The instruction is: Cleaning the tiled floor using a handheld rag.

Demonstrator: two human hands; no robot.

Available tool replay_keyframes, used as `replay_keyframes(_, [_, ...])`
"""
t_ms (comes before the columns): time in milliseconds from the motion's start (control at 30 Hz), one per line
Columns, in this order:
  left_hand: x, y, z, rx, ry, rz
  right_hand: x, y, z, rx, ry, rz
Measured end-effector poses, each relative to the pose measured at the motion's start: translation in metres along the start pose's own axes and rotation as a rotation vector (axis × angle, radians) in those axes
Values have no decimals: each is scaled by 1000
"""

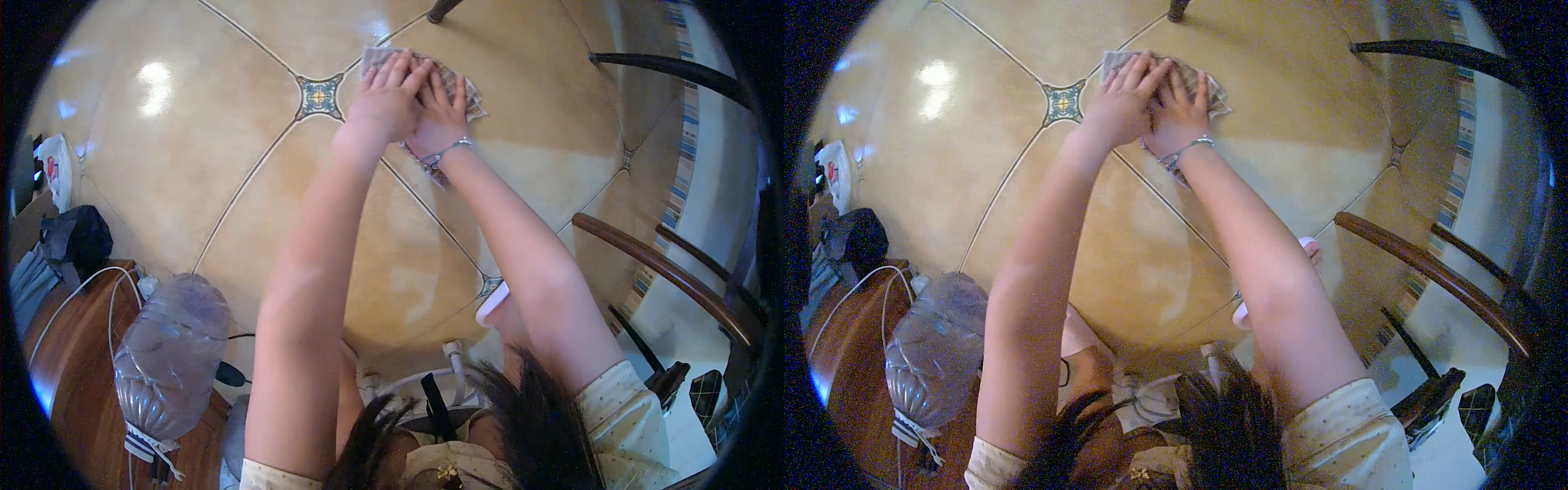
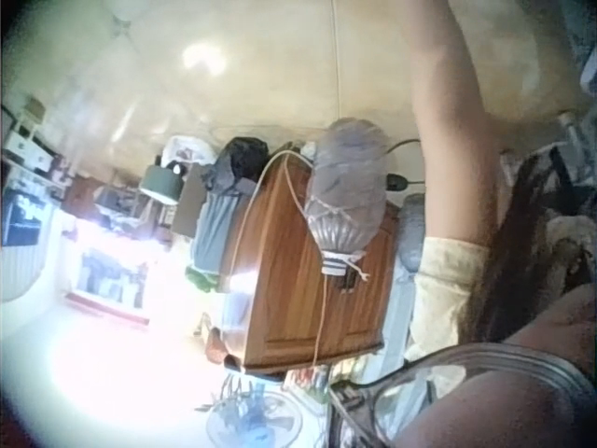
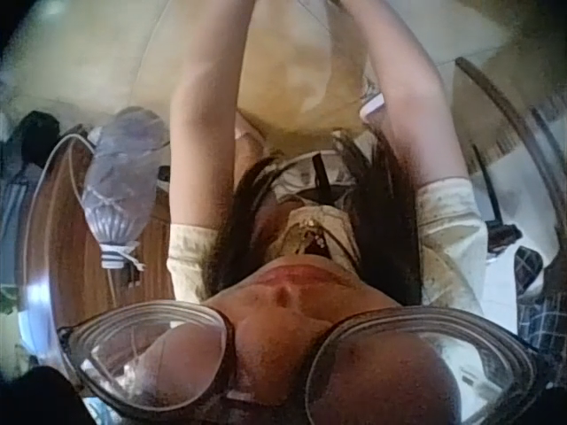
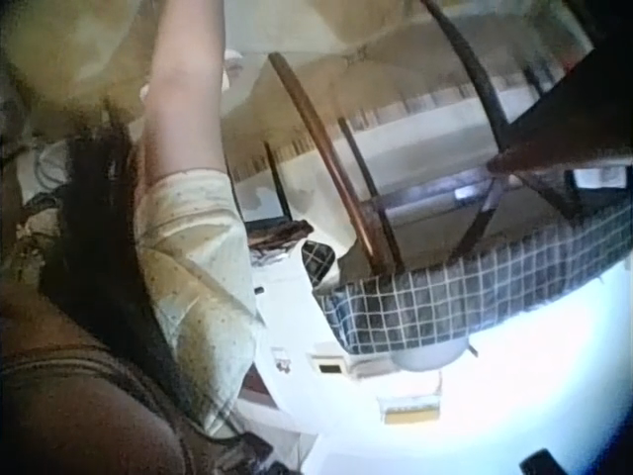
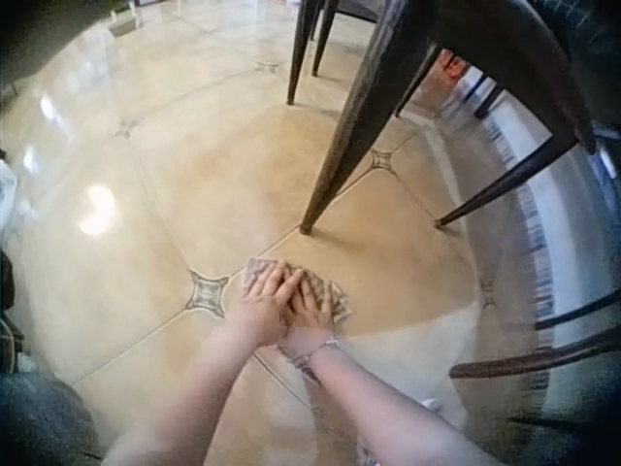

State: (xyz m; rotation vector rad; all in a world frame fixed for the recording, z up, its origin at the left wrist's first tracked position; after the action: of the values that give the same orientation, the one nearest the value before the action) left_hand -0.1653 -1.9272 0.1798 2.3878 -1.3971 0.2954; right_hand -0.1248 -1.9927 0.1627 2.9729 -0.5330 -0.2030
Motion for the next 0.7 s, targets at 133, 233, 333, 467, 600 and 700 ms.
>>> replay_keyframes(133, [-56,43,-15,-47,18,-48,-58,-11,9,-134,66,-142])
replay_keyframes(233, [-85,86,-14,-75,-24,-93,-103,0,1,-67,-115,-338])
replay_keyframes(333, [-91,132,-4,-128,-64,-113,-130,26,16,-119,-145,-392])
replay_keyframes(467, [-75,199,15,-96,-104,-159,-162,81,25,-192,-151,-479])
replay_keyframes(600, [-41,243,36,-156,-191,-204,-169,136,30,-180,-192,-527])
replay_keyframes(700, [-16,268,54,-345,-224,-240,-168,174,38,-209,-185,-516])
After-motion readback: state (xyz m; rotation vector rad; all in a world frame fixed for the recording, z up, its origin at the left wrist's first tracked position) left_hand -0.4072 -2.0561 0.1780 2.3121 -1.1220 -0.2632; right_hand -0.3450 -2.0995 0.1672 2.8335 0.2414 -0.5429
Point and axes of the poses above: each hand's wrist, its own y-axis away from the middle knuckle, its own z-axis out of the palm, x = y × z, the point moved 8 cm from there along -y, towards the middle knuckle, and after that the axes turned 7 degrees about -y, right-handed, at the moved point
